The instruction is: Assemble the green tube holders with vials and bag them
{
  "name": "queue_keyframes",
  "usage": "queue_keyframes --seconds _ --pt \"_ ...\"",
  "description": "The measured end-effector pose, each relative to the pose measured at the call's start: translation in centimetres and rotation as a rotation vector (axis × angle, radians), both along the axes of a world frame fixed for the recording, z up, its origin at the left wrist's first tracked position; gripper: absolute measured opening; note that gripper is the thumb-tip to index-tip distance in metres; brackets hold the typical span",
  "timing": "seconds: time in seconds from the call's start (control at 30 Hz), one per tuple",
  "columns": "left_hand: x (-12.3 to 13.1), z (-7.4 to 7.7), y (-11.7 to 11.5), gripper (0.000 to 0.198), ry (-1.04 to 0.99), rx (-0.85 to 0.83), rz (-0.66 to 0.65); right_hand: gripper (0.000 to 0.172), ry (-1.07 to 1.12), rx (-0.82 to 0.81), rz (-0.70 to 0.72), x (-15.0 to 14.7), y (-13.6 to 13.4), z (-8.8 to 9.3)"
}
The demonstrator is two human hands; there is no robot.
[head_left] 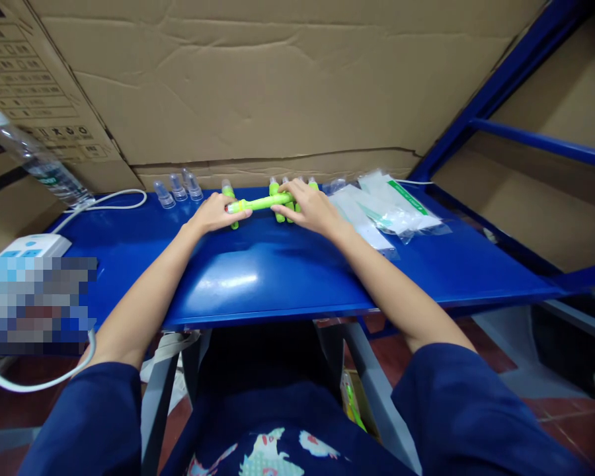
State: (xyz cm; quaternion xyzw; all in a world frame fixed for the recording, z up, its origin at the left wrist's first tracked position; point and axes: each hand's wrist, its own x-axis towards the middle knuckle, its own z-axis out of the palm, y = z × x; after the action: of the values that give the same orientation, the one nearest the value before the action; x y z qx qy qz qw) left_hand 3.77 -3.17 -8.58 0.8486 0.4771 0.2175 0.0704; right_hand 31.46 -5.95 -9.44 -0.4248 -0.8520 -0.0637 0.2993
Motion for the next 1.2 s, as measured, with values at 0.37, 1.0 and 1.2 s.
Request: queue_keyframes --seconds 0.37,1.0,1.2 --pt "1.2 0.5 -0.8 0.068 0.170 0.109 0.069 0.063 -0.274 -0.032 -0.181 -0.3 0.0 -0.2" --pt "2.2 -0.3 -1.8 0.076 0.245 0.300 0.024 0.081 0.232 -0.948 0.141 2.0 0.4 0.7" --pt "2.2 -0.1 -1.5 0.065 0.296 0.306 0.129 0.069 0.160 -0.411 0.040 0.8 1.9 -1.5"
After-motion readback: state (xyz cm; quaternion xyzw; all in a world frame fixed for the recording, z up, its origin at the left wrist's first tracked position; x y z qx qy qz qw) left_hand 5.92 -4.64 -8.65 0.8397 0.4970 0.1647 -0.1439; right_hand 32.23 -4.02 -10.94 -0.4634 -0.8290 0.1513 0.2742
